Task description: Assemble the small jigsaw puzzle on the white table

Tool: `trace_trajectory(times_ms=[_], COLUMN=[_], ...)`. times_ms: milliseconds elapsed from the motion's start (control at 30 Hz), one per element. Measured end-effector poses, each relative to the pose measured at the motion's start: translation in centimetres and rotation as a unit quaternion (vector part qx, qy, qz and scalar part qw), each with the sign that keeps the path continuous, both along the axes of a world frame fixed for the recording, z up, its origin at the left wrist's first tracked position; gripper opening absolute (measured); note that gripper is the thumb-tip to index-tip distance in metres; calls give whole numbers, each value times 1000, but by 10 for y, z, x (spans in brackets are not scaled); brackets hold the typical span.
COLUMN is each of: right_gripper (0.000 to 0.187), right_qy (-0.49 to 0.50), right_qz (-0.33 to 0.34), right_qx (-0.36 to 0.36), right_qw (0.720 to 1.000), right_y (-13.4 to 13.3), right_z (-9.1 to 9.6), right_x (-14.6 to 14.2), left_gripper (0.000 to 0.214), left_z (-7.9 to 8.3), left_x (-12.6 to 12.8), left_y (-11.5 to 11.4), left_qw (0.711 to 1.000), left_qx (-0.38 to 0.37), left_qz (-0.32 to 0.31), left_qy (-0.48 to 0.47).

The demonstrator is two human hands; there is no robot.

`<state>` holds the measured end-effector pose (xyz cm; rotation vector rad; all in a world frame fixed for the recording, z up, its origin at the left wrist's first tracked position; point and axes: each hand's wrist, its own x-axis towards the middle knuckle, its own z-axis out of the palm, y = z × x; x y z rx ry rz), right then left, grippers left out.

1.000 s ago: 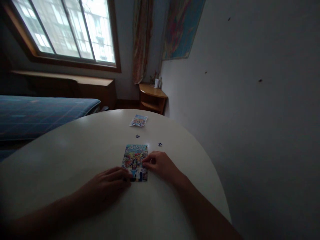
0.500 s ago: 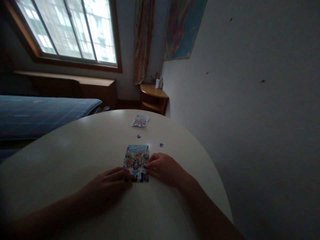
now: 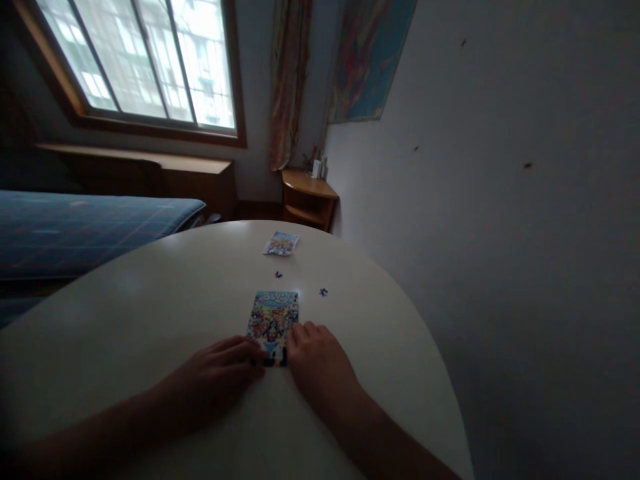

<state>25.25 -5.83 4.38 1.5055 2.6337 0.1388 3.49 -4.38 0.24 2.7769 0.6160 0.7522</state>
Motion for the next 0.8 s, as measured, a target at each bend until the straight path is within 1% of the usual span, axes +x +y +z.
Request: trace_trajectory(times_ms=[167,267,333,400,500,600,800], right_gripper=[29,28,26,25,25,28,29], right_qy=[28,54,72,83,44,-7,-14], right_qz=[-27,-36,-30,-16,0,-4,-33], right_qx=[-1,-24,-51,-62,-43,-17,16], right_qw=[999,998,996,994,998,1000,999], right_y=[-4,-2,2,6,6,1,-7], right_z=[-5,0,6,11,11,5,-5], right_x=[-3,2,8,12,11,2,-11], left_gripper=[25,24,23,23,24,24,23], left_z=[0,0,0,0,-1,-1,-3], left_x=[0,-1,-2,-3,-4,-3,-2], left_y=[-1,-1,-1,0,0,1,1], left_qw=[1000,1000,1000,1000,1000,1000,1000], left_qx=[-11,-22,-26,-28,-24,-16,-20], left_qz=[-3,-3,-7,-11,-9,-8,-5], left_qy=[-2,7,8,8,7,1,5])
